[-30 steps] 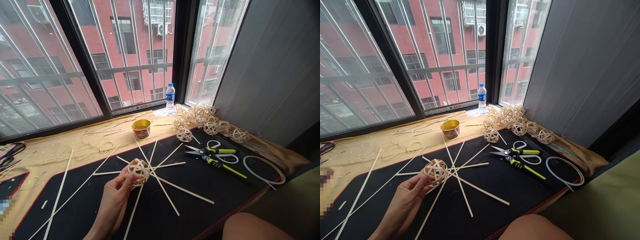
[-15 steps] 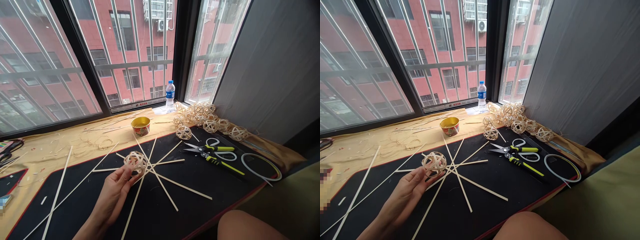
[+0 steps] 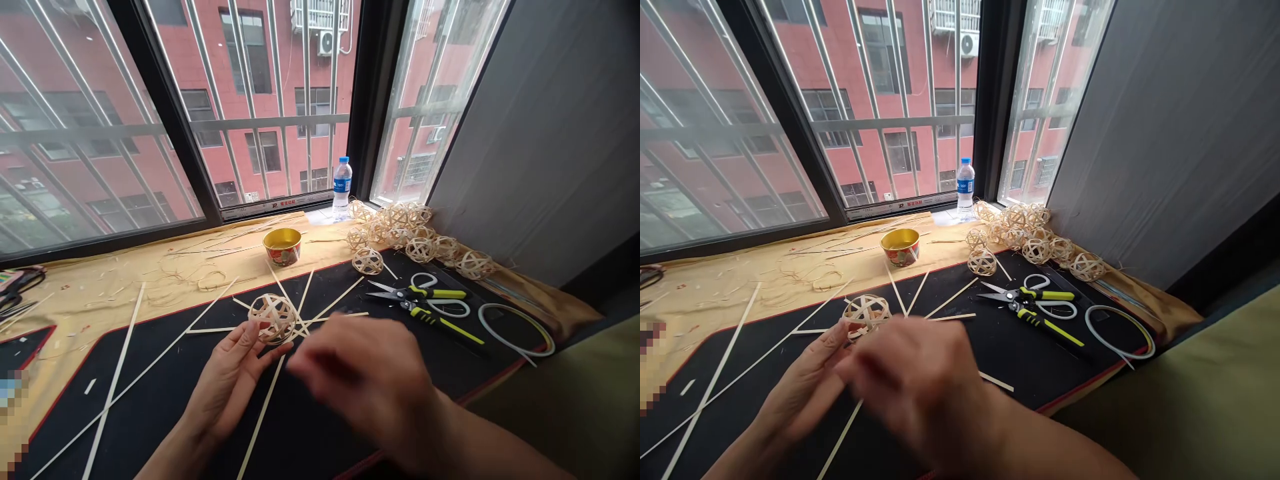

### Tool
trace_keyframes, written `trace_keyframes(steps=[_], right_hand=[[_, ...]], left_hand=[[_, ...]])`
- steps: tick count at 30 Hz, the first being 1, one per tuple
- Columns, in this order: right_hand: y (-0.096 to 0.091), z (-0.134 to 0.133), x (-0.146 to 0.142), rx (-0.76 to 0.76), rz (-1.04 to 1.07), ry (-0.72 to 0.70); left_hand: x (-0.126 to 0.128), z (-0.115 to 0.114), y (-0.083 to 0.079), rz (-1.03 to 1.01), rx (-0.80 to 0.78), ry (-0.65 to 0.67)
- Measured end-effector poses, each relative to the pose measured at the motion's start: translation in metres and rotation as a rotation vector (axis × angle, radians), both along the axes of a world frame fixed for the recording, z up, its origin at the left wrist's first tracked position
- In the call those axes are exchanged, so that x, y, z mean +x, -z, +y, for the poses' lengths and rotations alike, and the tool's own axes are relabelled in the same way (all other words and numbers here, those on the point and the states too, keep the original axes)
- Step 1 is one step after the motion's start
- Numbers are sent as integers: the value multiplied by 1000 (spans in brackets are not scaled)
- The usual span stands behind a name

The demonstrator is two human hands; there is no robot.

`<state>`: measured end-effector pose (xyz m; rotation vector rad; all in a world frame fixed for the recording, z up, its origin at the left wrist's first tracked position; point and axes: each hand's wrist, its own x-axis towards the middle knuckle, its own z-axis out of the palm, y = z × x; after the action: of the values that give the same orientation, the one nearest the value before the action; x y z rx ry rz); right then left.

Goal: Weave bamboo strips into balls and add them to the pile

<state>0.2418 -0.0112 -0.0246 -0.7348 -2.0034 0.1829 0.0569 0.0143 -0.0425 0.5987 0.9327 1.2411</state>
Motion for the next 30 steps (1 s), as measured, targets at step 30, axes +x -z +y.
trace_keyframes(steps=[30], right_hand=[[17, 62, -8, 293, -586, -1]], left_hand=[[-2, -3, 2, 333, 33, 106]])
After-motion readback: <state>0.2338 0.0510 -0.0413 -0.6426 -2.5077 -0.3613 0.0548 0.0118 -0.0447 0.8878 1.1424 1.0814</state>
